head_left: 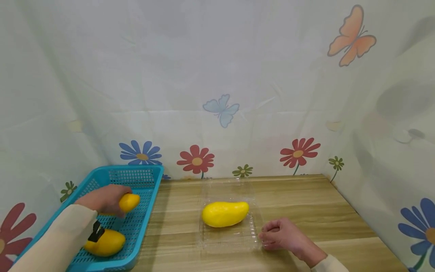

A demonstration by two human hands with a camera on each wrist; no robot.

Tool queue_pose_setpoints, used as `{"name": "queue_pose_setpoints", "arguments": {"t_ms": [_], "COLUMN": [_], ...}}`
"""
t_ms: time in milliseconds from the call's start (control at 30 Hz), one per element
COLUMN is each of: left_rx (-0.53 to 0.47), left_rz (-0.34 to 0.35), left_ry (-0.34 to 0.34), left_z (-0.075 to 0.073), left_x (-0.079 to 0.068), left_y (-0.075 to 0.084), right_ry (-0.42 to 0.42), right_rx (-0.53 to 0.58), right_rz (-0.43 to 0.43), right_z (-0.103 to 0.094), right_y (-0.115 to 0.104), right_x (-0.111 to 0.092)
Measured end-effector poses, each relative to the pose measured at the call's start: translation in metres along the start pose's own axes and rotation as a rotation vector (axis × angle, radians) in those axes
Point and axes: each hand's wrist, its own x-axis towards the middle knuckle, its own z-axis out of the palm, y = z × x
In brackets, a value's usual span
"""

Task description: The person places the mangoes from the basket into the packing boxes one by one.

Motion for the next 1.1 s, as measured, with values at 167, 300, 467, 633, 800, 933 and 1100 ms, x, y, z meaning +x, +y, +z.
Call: {"name": "queue_pose_setpoints", "arguments": {"t_ms": [167,300,467,633,800,933,1100], "left_rx": [0.012,0.018,0.049,0.075,0.094,0.1,0.106], "left_rz": [0.001,0.007,0.03,0.054,0.064,0.054,0.051], "left_ry": [0.03,0.052,0.091,0.118,0.141,0.152,0.161], "left_z": [-0.003,-0.006,-0.008,-0.012,-0.016,-0.02,-0.024], "left_x": [-0.001,-0.002,-0.003,-0.003,-0.003,-0.005,-0.009], "left_y": [0.003,0.006,0.013,0.019,0.025,0.034,0.044], "right_ry": [0.001,0.003,0.013,0.01,0.014,0.019,0.022], "right_rx": [0.0,-0.001,0.003,0.011,0.022,0.032,0.044], "right_rz": [-0.006,-0.005,-0.001,-0.008,-0.012,-0.017,-0.023], "right_z": [0.0,0.001,0.002,0.002,0.003,0.004,0.004], "right_y": [-0.002,-0.003,-0.003,-0.003,-0.002,-0.001,0.0], "right_x": [-0.001,-0.001,-0.002,-0.003,-0.003,-0.003,-0.003]}}
